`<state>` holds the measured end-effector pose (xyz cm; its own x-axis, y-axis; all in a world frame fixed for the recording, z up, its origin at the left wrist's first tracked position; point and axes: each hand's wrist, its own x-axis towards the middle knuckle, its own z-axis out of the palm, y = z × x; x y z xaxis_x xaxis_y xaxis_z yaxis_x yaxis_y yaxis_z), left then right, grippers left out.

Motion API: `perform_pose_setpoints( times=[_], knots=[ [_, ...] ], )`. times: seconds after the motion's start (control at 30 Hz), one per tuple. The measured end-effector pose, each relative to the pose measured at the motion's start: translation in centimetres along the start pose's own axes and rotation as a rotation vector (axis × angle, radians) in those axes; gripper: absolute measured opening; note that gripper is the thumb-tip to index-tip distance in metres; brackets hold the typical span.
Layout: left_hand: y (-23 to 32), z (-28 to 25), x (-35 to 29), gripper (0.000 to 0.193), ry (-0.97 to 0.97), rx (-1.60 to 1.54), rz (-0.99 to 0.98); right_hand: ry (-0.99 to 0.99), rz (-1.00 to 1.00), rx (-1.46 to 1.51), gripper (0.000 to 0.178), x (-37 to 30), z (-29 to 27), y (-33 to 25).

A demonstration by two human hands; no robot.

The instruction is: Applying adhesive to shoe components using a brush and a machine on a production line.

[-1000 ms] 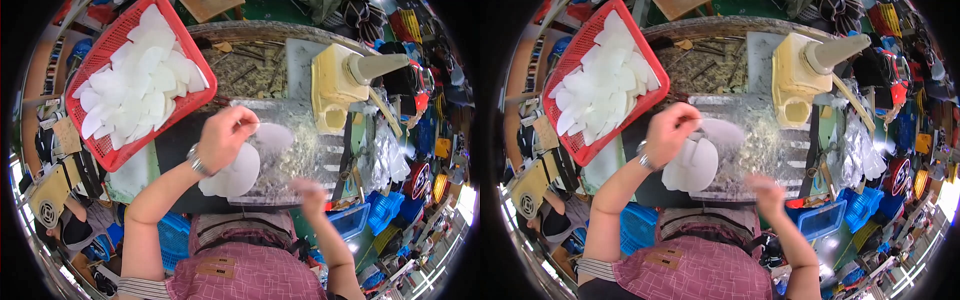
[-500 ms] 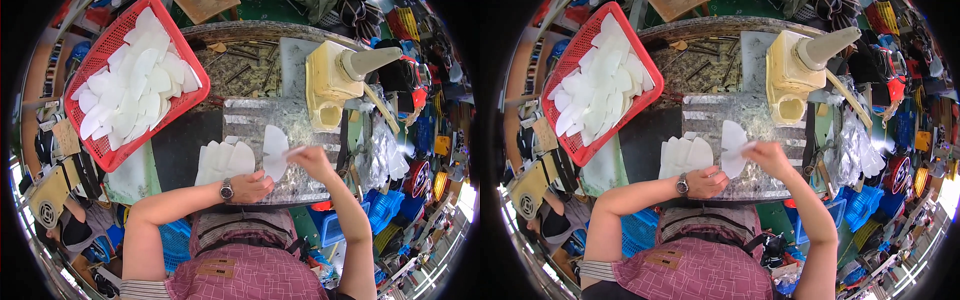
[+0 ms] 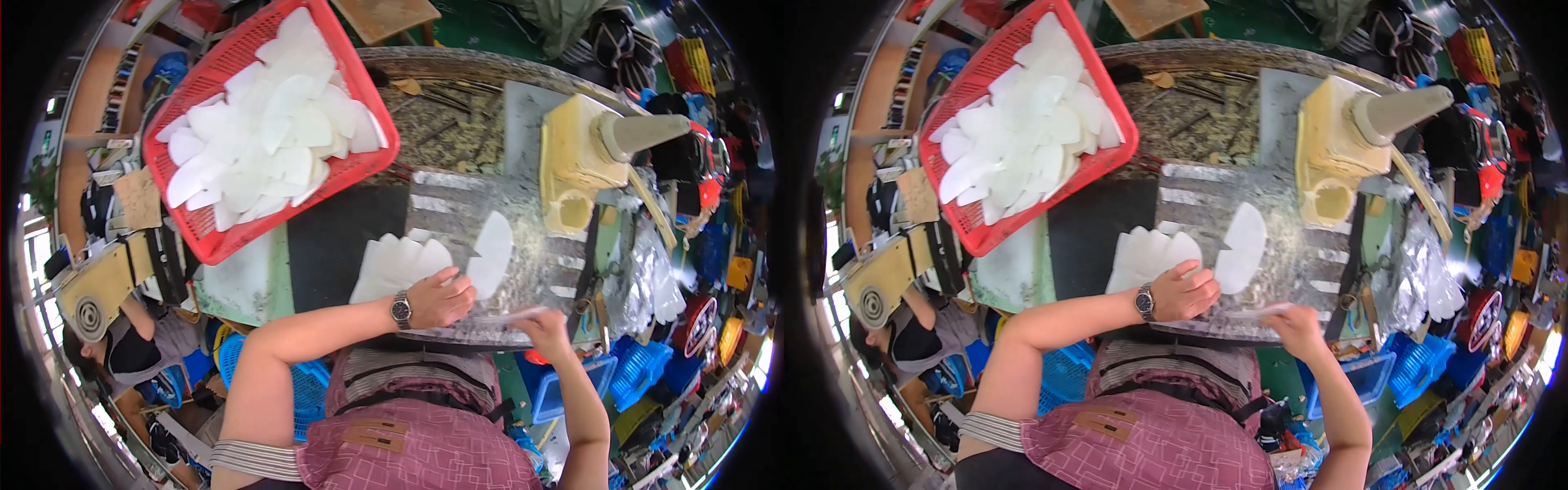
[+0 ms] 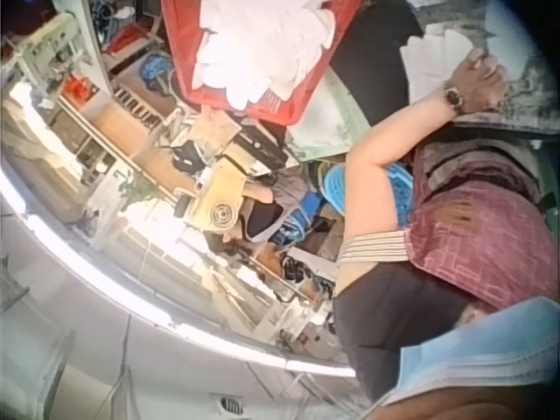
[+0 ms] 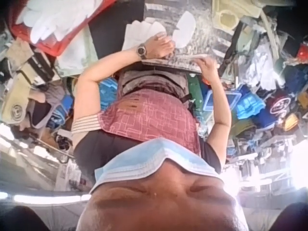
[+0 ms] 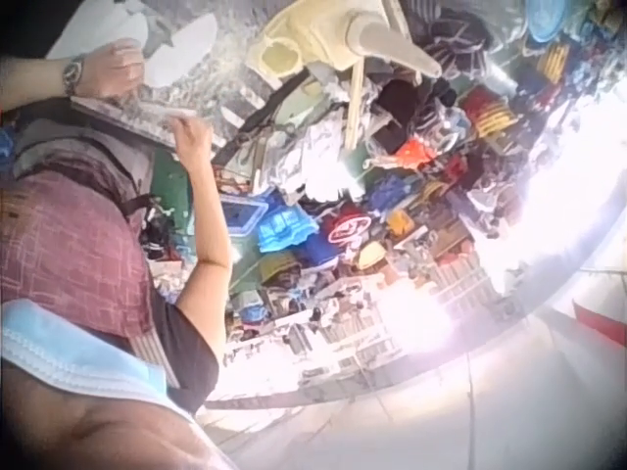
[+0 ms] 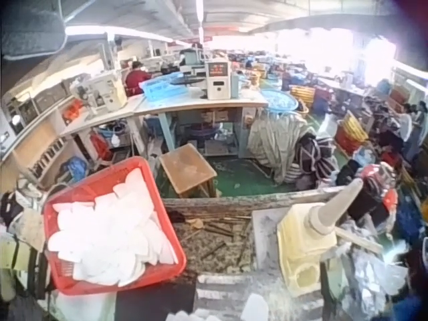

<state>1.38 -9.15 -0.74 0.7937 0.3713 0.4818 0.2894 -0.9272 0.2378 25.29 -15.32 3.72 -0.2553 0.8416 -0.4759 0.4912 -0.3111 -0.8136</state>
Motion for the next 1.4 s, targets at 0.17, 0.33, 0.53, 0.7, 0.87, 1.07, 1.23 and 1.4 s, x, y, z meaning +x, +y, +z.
perform_pose_setpoints(
  times=[0.17, 0.33, 0.53, 0.7, 0.87, 1.07, 1.23, 1.4],
  knots=[
    [-4.3, -11.2, 3.8, 0.015, 0.454, 0.483, -0.181, 0.836, -0.023, 0.49, 0.013, -0.3, -5.0, 1.0],
    [-9.4, -14.9, 4.1, 0.017, 0.337, 0.777, -0.475, 0.852, -0.119, 0.089, 0.014, 3.4, -8.1, -1.0],
    [-8.2, -8.2, 4.0, 0.039, 0.042, 0.239, -0.497, 0.84, -0.05, 0.113, 0.013, 5.9, -9.6, 1.4],
    [-7.1, -2.7, 1.3, 0.036, -0.393, -0.394, -0.749, 0.881, -0.075, 0.723, 0.013, 4.4, -8.2, 3.3],
    [-9.1, -0.4, 2.4, 0.013, -0.73, -0.453, -0.79, 0.1, -0.055, 0.43, 0.012, 4.8, 3.6, -2.0],
    [-10.3, -0.8, 2.1, 0.008, -0.649, -0.543, -0.748, 0.335, -0.331, 0.094, 0.018, 6.8, 6.8, -2.6],
    [-10.1, -0.9, 1.7, 0.009, -0.569, -0.573, -0.711, 0.11, -0.135, 0.172, 0.024, 5.1, 6.6, -2.9],
    [-9.3, -1.0, 1.7, 0.01, -0.518, -0.471, -0.565, 0.057, -0.439, 0.031, 0.025, 0.4, 11.5, -0.3]
  ],
)
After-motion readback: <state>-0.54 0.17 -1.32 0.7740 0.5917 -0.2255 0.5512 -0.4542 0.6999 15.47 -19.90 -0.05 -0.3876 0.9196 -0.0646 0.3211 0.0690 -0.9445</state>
